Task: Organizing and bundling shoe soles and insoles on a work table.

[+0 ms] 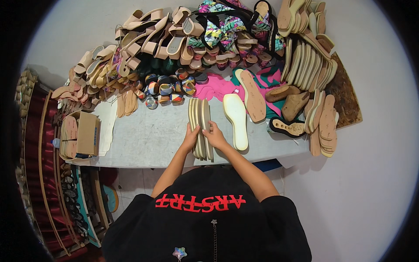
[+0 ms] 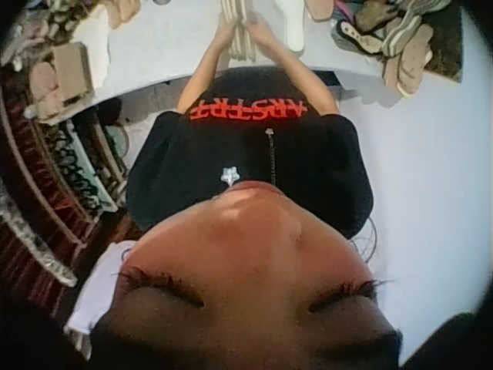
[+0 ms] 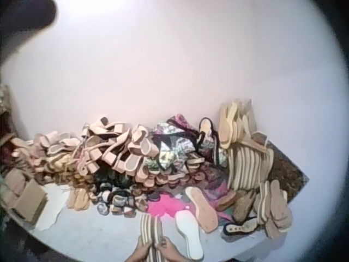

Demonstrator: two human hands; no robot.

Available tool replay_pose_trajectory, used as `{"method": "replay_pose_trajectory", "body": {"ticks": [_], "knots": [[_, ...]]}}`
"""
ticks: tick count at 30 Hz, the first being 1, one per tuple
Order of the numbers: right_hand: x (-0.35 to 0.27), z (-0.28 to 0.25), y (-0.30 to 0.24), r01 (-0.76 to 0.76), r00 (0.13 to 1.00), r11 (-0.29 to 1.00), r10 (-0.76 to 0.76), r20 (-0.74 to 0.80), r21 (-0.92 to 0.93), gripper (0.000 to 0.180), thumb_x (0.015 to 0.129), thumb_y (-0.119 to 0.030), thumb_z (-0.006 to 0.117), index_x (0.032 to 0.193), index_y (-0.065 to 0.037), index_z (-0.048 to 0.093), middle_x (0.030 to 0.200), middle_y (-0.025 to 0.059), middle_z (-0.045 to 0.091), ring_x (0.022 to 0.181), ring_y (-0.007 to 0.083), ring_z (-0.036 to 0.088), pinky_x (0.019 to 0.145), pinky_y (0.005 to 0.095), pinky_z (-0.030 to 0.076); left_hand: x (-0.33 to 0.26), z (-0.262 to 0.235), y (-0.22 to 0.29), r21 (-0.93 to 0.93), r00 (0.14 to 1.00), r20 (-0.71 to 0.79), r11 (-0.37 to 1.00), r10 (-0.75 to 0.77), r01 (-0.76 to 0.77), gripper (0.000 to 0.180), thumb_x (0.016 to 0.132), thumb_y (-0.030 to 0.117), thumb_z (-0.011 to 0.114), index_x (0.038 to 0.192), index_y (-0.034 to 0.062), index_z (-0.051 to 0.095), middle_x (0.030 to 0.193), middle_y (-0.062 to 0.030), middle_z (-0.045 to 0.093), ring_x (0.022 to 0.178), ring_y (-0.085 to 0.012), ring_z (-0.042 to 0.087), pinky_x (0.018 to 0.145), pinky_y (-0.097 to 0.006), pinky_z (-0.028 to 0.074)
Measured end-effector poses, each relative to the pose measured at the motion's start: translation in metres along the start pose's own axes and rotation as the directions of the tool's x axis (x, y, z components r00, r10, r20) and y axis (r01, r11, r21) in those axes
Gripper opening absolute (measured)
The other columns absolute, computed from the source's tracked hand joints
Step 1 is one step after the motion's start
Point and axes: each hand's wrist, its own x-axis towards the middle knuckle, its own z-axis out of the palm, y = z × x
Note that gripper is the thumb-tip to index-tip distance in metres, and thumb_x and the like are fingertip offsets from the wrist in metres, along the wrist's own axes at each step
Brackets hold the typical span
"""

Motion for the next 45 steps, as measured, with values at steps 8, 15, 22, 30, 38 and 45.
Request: {"method": "replay_pose_trajectory", "body": {"ticks": [8,15,22,30,38,45], "knots": [[-0.005,-0.005,-0.029,-0.103,0.995,0.994,0.103,0.004,0.023,0.060,0.079,-0.017,0.062,0.129,0.001,0.033,0.103,0.0128,0.052,0.088,0.0158,0.053,0.077,0.0266,0.043,0.006,0.002,-0.011,0.155,0.997,-0.019,0.985,0.080,-0.076,0.053,0.091,0.036,0.041,0.128,0.0028,0.022,0.114,-0.0156,0.047,0.104,-0.0204,0.046,0.089,-0.030,0.037],[-0.009,-0.007,-0.033,-0.128,0.989,0.992,0.127,0.074,0.014,0.068,0.074,-0.011,0.062,0.133,-0.002,0.030,0.096,0.0085,0.052,0.084,0.0142,0.051,0.073,0.0263,0.044,0.010,0.000,-0.022,0.198,0.987,-0.013,0.968,0.160,-0.154,0.059,0.088,0.038,0.047,0.128,0.0020,0.022,0.107,-0.0155,0.051,0.097,-0.0197,0.051,0.085,-0.030,0.040],[-0.003,-0.010,-0.011,-0.143,0.989,0.989,0.144,0.022,-0.034,0.056,0.074,-0.009,0.062,0.125,0.001,0.041,0.081,0.0026,0.055,0.061,0.0091,0.049,0.056,0.0225,0.042,0.005,0.008,-0.011,0.220,0.996,-0.022,0.972,0.092,-0.085,0.065,0.082,0.029,0.059,0.127,0.0004,0.022,0.101,-0.0144,0.055,0.089,-0.0190,0.055,0.078,-0.029,0.044],[-0.003,-0.086,-0.059,0.211,0.719,0.879,-0.436,-0.541,-0.428,0.024,0.071,-0.003,0.059,0.095,-0.005,0.060,0.087,0.0081,0.055,0.073,0.0196,0.052,0.068,0.0301,0.043,0.006,0.007,-0.012,0.282,0.997,-0.039,0.958,0.063,-0.050,0.078,0.079,0.032,0.062,0.130,0.0003,0.012,0.102,-0.0164,0.052,0.086,-0.0195,0.054,0.076,-0.030,0.045],[-0.006,-0.151,-0.032,-0.340,0.806,0.643,-0.177,-0.565,-0.687,0.074,0.063,0.004,0.063,0.128,-0.011,0.032,0.121,0.0230,0.028,0.111,0.0400,0.031,0.092,0.0455,0.032,0.005,0.010,-0.010,0.256,0.998,-0.036,0.965,0.060,-0.049,0.080,0.079,0.034,0.062,0.130,-0.0002,0.011,0.104,-0.0167,0.051,0.087,-0.0193,0.054,0.076,-0.030,0.045],[-0.001,-0.152,-0.032,-0.364,0.817,0.661,-0.112,-0.566,-0.656,0.074,0.065,-0.006,0.068,0.129,-0.006,0.031,0.123,0.0245,0.028,0.107,0.0430,0.038,0.093,0.0430,0.034,0.011,0.005,-0.019,0.220,0.999,-0.006,0.975,0.047,-0.044,0.080,0.079,0.033,0.062,0.131,0.0000,0.010,0.104,-0.0164,0.051,0.086,-0.0189,0.054,0.076,-0.030,0.045]]}}
